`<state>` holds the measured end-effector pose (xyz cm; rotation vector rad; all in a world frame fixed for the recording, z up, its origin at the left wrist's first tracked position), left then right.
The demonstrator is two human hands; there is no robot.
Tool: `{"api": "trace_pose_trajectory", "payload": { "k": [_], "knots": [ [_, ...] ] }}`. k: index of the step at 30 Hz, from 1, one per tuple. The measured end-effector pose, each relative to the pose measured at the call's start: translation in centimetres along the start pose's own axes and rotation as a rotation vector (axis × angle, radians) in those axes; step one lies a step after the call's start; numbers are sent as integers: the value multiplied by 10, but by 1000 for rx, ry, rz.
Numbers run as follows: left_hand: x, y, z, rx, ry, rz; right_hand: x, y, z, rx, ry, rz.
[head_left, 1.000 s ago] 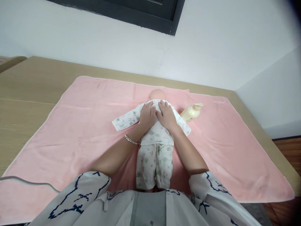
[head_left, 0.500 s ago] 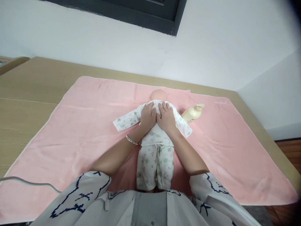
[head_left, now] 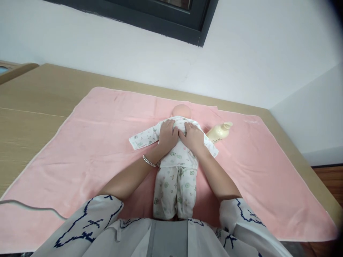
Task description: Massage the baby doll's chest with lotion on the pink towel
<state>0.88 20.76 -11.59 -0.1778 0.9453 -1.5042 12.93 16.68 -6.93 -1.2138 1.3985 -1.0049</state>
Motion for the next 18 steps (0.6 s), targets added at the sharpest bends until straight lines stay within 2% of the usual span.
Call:
{"api": "trace_pose_trajectory", "payload": {
  "k": [6, 13, 18],
  "knots": [
    [4, -5, 8, -125, 14, -69, 0, 12, 3, -35, -75, 33],
    [18, -12, 28, -238, -58, -146, -3, 13, 11, -148, -87, -57],
    [5, -8, 13, -195, -23, -188, 4, 11, 2, -99, -44, -68]
  ]
}}
Point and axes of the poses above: each hand's wrist, its own x-axis away from the middle knuckle, its own y-axis out of the palm, z = x × y, the point moved 5 cm from there along -x, towards the middle knuckle, and after that the axes turned 5 degrees about -z, right-handed, at the moved point
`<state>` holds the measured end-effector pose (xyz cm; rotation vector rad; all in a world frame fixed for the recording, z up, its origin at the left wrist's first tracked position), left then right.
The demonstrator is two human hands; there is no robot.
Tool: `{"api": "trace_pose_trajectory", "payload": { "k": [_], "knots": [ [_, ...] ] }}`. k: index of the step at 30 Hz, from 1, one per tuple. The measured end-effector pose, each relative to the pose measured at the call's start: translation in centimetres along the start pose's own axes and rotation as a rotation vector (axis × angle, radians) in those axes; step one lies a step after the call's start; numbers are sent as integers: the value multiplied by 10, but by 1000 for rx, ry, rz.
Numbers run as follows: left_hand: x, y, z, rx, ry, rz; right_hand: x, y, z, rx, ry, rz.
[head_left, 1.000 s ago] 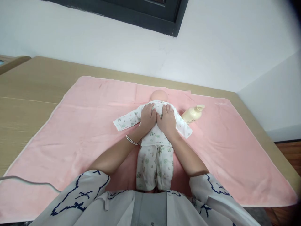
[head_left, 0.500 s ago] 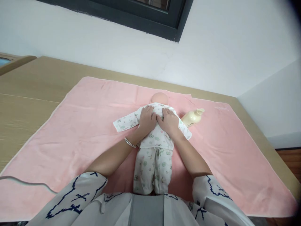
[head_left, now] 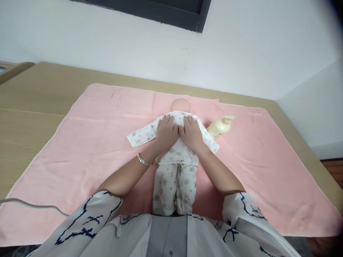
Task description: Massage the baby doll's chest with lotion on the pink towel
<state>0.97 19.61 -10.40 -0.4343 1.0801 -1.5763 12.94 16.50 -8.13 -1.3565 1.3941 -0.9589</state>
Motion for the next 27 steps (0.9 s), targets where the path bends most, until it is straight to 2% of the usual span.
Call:
{"api": "trace_pose_trajectory", "payload": {
  "k": [3, 5, 8, 12, 15, 20, 23, 27],
  "knots": [
    [-12, 3, -12, 25, 40, -45, 11, 0, -12, 27, 4, -12],
    [-13, 2, -13, 12, 59, -36, 16, -3, -16, 32, -6, -20],
    [-3, -5, 0, -59, 46, 14, 12, -7, -11, -1, -12, -32],
    [14, -10, 23, -154, -5, 0, -9, -5, 10, -113, -32, -82],
    [14, -11, 25, -145, 10, -15, -14, -3, 15, -102, -28, -80],
    [-8, -13, 5, -126, 63, -48, 16, -12, -16, -11, -42, -77],
    [-8, -15, 5, -180, 53, -69, 30, -20, -28, 0, -70, -71],
    [10, -16, 23, -220, 24, -37, 11, -13, -8, -29, -41, -70]
  ]
}}
Point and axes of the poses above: each hand's wrist, its own x-axis away from the middle knuckle, its own y-axis out of the palm, z = x × y, the point moved 5 cm from there along -x, towards the middle knuckle, and after that the axes turned 5 degrees about -z, right-handed, at the moved point
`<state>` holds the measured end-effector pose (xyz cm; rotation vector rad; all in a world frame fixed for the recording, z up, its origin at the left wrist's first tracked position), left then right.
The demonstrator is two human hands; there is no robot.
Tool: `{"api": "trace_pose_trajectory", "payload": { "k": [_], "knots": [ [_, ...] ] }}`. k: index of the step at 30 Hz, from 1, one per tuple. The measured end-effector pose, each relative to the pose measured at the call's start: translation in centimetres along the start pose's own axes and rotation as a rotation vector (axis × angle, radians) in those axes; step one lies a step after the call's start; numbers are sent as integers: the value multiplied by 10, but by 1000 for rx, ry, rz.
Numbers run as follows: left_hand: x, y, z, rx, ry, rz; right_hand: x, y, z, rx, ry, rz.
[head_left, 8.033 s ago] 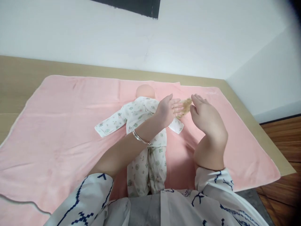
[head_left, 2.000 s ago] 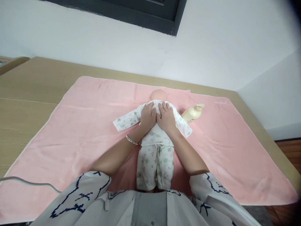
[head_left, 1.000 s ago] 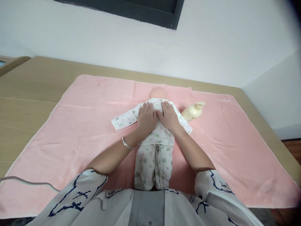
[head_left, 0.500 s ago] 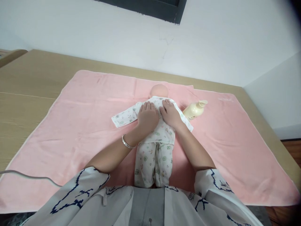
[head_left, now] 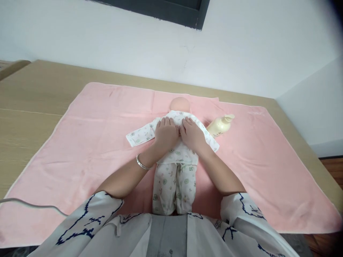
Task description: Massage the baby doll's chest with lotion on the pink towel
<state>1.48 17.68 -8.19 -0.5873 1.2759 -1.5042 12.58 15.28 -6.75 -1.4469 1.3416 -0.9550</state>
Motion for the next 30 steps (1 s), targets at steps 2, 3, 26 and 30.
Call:
{"api": "trace_pose_trajectory", "payload": {
  "k": [2, 3, 26, 30],
  "knots": [
    [5, 1, 6, 0, 5, 6, -14, 6, 14, -1, 14, 11],
    [5, 2, 6, 9, 6, 8, -19, 9, 18, 4, 19, 17],
    [-19, 7, -14, 128, 73, -64, 4, 4, -5, 37, 15, 25],
    [-21, 3, -16, 169, 39, -95, 5, 0, -5, 14, -13, 29]
  ]
}}
Point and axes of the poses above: each hand's wrist, its own x-axis away from the middle knuckle, its own y-axis out of the palm, z = x × y, the point moved 5 cm from there along -x, towards the middle knuckle, and after that the axes turned 5 degrees about -z, right-handed, at the moved point
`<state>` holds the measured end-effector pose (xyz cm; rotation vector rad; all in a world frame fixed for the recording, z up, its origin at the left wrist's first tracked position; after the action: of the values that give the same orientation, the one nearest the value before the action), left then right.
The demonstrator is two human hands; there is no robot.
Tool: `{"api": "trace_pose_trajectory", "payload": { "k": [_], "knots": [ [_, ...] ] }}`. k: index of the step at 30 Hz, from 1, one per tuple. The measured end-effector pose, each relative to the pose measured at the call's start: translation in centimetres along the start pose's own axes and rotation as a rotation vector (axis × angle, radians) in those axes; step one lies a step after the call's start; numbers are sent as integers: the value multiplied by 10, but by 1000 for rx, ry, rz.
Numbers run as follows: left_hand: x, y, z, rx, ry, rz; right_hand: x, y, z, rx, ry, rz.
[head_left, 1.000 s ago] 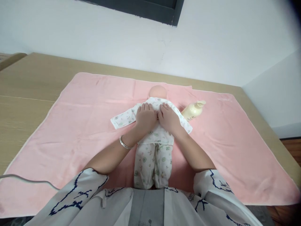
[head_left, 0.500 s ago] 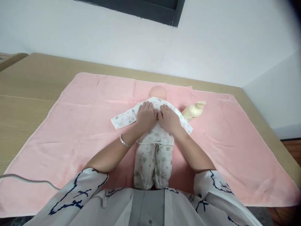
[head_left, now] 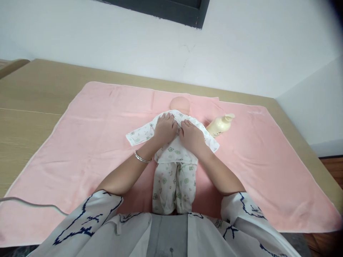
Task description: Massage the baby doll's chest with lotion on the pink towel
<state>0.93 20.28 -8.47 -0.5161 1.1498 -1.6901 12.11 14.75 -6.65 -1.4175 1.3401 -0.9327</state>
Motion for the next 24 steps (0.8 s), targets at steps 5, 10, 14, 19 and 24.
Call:
{"api": "trace_pose_trajectory", "payload": {
  "k": [5, 10, 14, 19, 24],
  "knots": [
    [11, -10, 16, 26, -5, -149, -25, 8, 27, -51, 48, 15],
    [0, -9, 4, 51, 7, -152, -19, 10, 17, 29, 40, 36],
    [-10, -3, -6, -72, 23, -118, -3, 8, -1, 55, -7, 27],
    [10, -10, 16, -184, 77, -99, -12, 5, 13, 4, 12, 5],
    [16, -13, 22, -170, 40, -116, -18, 3, 21, 58, 98, 17]
  ]
}}
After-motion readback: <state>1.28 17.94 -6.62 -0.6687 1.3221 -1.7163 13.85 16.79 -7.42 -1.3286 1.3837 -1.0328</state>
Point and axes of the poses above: each hand's wrist, its own x-axis away from the middle knuckle, its own y-axis out of the palm, z = x × y, the point moved 5 cm from there along -x, towards the middle knuckle, and after that the axes turned 5 degrees about -z, right-handed, at the moved point
